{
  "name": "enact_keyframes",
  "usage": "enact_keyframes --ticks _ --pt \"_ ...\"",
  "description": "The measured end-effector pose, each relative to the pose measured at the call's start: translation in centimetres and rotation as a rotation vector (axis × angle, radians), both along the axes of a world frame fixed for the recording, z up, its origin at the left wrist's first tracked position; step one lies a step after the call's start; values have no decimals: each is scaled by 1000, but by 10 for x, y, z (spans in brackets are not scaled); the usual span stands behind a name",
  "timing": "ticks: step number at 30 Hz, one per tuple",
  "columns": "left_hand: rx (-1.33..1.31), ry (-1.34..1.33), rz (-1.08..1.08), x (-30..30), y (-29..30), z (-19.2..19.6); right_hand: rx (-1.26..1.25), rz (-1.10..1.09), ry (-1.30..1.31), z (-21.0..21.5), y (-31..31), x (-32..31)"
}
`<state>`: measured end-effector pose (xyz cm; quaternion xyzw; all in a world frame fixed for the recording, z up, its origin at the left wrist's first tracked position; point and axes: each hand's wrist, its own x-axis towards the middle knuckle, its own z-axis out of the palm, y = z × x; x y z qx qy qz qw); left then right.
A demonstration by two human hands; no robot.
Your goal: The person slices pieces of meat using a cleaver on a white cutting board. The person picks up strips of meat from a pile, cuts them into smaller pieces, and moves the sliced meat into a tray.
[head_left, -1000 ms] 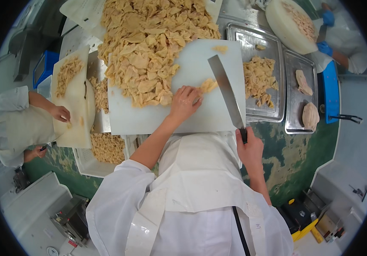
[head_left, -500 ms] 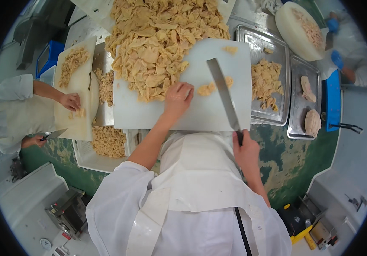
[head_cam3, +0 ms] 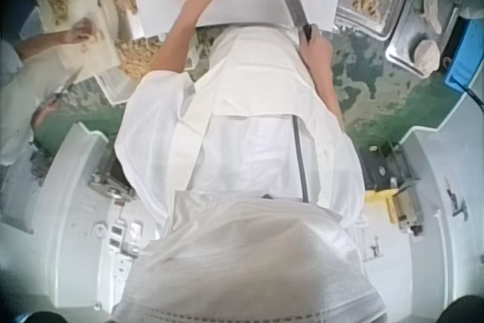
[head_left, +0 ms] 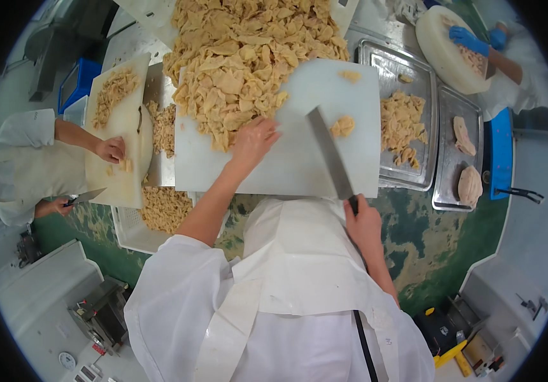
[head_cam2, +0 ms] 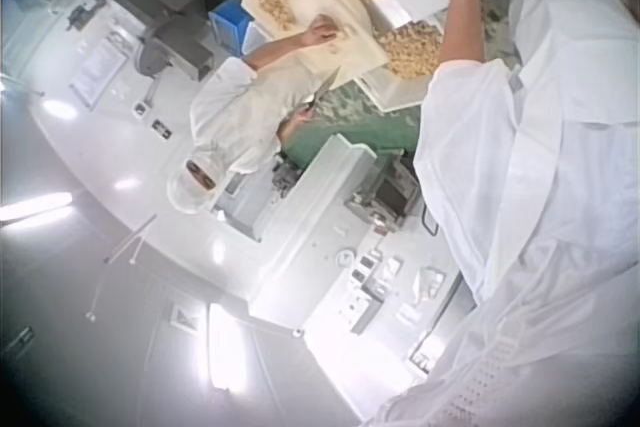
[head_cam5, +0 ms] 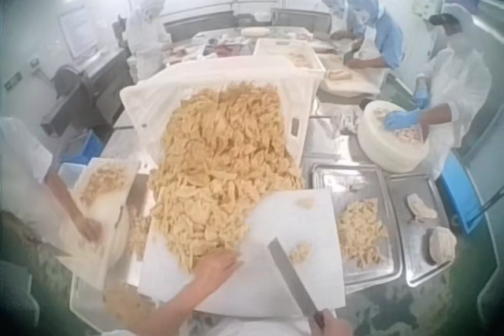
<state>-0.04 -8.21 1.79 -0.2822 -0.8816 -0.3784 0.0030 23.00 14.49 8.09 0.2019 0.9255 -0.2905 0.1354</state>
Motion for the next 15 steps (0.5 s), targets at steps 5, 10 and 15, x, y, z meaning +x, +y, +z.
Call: enact_keyframes --ticks 5,10,15 --pt "147 -53 15 -2 72 0 165 -279 58 1 38 -3" --pt "-73 328 65 10 83 -11 155 -286 54 9 44 9" --pt "-54 137 31 12 78 -25 45 -216 34 11 20 3"
